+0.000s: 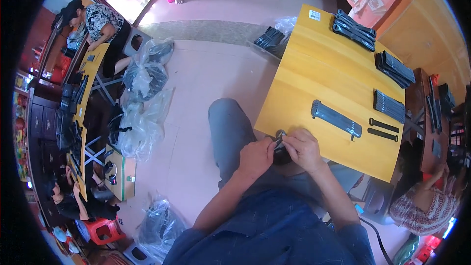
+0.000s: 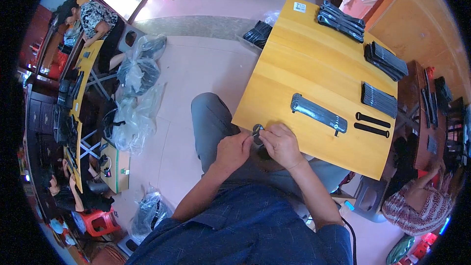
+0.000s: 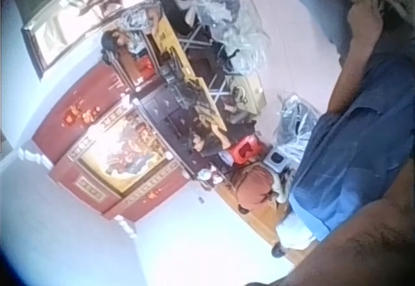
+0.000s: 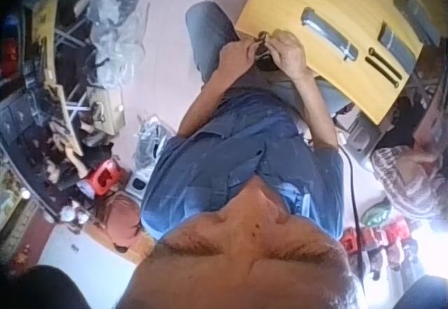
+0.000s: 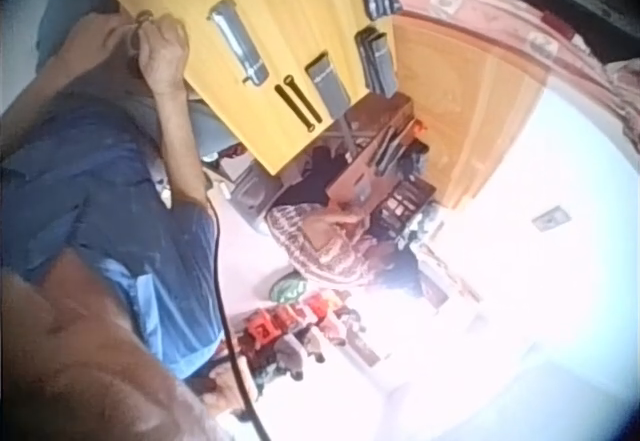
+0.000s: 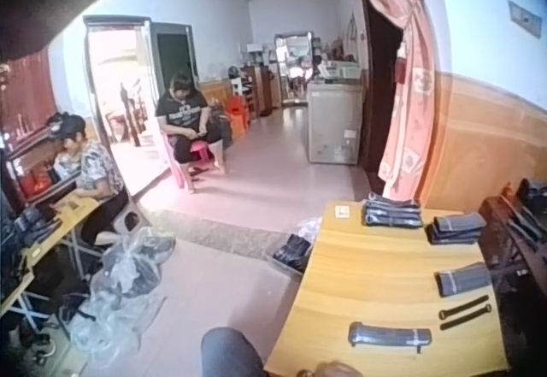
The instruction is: Manually aligning and attaching straps to a textile base component on a workbench.
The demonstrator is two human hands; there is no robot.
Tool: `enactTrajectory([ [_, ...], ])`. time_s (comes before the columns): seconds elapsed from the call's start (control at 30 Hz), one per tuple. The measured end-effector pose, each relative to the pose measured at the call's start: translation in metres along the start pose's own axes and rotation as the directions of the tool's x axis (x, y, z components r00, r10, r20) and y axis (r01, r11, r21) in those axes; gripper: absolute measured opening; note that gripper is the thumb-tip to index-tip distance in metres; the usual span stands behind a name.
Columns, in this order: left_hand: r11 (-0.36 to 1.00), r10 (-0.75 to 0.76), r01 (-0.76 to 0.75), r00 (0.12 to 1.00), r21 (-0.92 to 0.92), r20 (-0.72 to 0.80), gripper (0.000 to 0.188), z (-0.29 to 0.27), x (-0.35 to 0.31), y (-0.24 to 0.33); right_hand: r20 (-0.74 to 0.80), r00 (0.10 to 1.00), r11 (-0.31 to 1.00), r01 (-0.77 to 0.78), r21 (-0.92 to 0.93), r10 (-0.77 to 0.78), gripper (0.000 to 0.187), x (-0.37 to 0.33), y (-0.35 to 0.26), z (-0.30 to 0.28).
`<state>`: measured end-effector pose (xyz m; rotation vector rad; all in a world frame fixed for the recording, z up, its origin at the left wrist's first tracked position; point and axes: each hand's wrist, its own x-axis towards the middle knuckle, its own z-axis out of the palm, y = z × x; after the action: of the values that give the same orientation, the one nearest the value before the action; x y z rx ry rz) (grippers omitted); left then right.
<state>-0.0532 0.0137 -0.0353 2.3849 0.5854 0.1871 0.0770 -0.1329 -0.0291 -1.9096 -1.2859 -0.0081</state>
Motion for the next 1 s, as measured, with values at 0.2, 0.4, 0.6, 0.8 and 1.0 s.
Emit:
enactTrajectory([
  [0.2, 1.000, 0.010, -0.010, 1.000, -0.019, 0.019, 0.014, -0.004, 0.003, 0.005, -0.003, 1.000, 1.000, -0.008, -0.014, 0.008, 0.013, 0.001, 0.001, 0.000],
  [0.4, 0.984, -0.143, 0.132, 0.986, 0.121, 0.084, 0.026, -0.015, 0.008, 0.016, -0.014, 1.000, 1.000, -0.010, -0.005, 0.010, 0.012, 0.002, 0.002, 0.000],
  [0.6, 0.984, -0.173, 0.171, 0.984, 0.049, 0.032, 0.051, -0.009, 0.006, 0.009, 0.002, 1.000, 1.000, -0.005, -0.006, 0.005, 0.015, -0.001, 0.004, 0.003],
  [0.8, 0.997, 0.063, -0.067, 0.994, -0.035, -0.091, 0.044, -0.001, 0.000, -0.001, 0.014, 1.000, 0.999, -0.001, -0.033, 0.001, 0.016, 0.001, 0.003, 0.004],
  [1.0, 0.995, 0.071, -0.072, 0.997, 0.064, 0.025, 0.038, -0.015, 0.008, 0.006, 0.007, 1.000, 1.000, -0.002, -0.024, 0.002, 0.016, 0.001, 0.006, 0.003],
])
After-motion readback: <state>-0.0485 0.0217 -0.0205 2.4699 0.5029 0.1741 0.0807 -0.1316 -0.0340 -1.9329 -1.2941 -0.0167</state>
